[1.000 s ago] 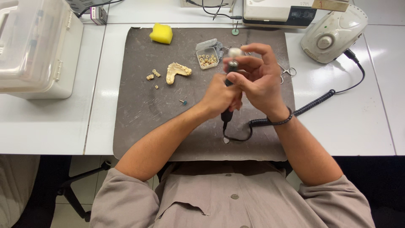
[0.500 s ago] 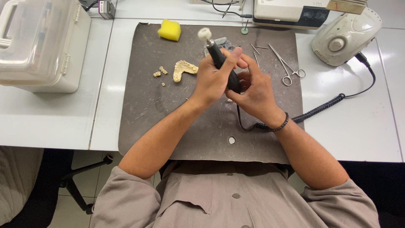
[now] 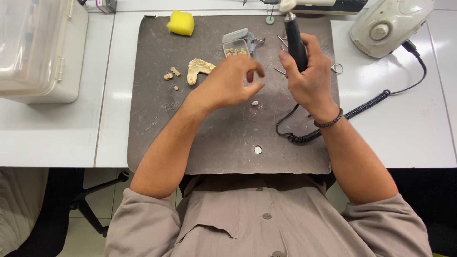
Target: The person holds a small dental crown in one hand and grinds and polishes it with a rotary micromotor tool, changing between a disc bur, a white stone, a buffing wheel, and a green polishing point. They set the finished crown on the bench, pick up another small crown, and continue polishing it with the tool.
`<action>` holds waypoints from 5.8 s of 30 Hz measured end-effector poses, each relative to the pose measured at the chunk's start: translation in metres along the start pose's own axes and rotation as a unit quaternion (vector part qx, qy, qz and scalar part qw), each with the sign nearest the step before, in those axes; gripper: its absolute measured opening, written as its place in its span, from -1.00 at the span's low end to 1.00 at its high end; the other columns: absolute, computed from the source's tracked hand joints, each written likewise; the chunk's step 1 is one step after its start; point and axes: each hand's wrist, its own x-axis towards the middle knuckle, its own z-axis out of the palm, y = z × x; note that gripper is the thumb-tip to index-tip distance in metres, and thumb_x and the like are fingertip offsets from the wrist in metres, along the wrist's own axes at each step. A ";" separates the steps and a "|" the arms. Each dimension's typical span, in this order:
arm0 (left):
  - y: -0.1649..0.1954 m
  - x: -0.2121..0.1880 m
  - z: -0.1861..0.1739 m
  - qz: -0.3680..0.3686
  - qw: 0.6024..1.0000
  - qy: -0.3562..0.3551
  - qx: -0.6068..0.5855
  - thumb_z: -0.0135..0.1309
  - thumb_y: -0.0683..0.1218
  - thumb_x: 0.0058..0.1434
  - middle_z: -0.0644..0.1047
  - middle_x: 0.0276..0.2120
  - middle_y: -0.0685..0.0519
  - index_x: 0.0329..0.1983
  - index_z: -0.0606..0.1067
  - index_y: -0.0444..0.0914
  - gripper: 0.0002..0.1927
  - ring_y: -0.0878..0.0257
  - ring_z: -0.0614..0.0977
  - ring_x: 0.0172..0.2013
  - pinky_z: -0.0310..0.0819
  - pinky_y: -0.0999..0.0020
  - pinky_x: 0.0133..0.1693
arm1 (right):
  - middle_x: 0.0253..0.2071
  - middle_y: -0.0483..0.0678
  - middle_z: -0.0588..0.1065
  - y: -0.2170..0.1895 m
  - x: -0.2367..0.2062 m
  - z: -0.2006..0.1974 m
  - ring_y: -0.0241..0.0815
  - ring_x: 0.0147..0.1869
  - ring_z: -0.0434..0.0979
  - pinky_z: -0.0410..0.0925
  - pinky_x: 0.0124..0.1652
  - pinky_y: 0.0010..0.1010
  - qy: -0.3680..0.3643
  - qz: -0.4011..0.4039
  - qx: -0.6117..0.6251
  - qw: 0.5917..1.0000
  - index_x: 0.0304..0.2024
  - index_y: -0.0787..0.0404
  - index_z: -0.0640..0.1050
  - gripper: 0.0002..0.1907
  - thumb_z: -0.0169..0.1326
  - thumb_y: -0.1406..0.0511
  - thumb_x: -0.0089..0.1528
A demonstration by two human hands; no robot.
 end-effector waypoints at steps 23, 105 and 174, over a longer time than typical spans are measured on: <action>-0.003 0.008 0.014 0.020 0.870 0.083 -0.486 0.22 -0.21 0.32 0.66 -0.09 -0.15 0.08 0.54 -0.39 -0.71 0.15 0.76 -0.09 0.78 0.27 0.01 | -0.52 -0.12 0.41 0.011 -0.009 -0.028 -0.27 -0.49 0.39 0.26 -0.38 -0.40 -0.040 -0.190 -0.060 0.979 0.19 0.23 0.36 -0.73 0.09 0.34 0.49; 0.007 0.003 0.026 0.110 0.925 0.125 -0.343 0.29 -0.23 0.30 0.69 -0.15 -0.04 -0.04 0.63 -0.30 -0.82 0.24 0.76 -0.11 0.77 0.41 0.01 | -0.61 -0.21 0.34 0.013 -0.003 -0.031 -0.32 -0.55 0.35 0.22 -0.49 -0.47 -0.036 -0.216 -0.194 0.956 -0.49 0.10 0.39 -0.34 0.41 -0.21 0.13; -0.005 0.013 0.046 0.009 0.920 0.218 -0.326 0.29 -0.19 0.29 0.70 -0.25 0.03 -0.10 0.62 -0.31 -0.86 0.33 0.76 -0.19 0.71 0.49 -0.10 | -0.17 0.02 0.55 0.048 -0.004 -0.081 -0.03 -0.21 0.62 0.44 -0.28 -0.22 -0.047 0.001 -0.479 0.877 -0.11 0.14 0.66 -0.34 0.45 -0.21 0.09</action>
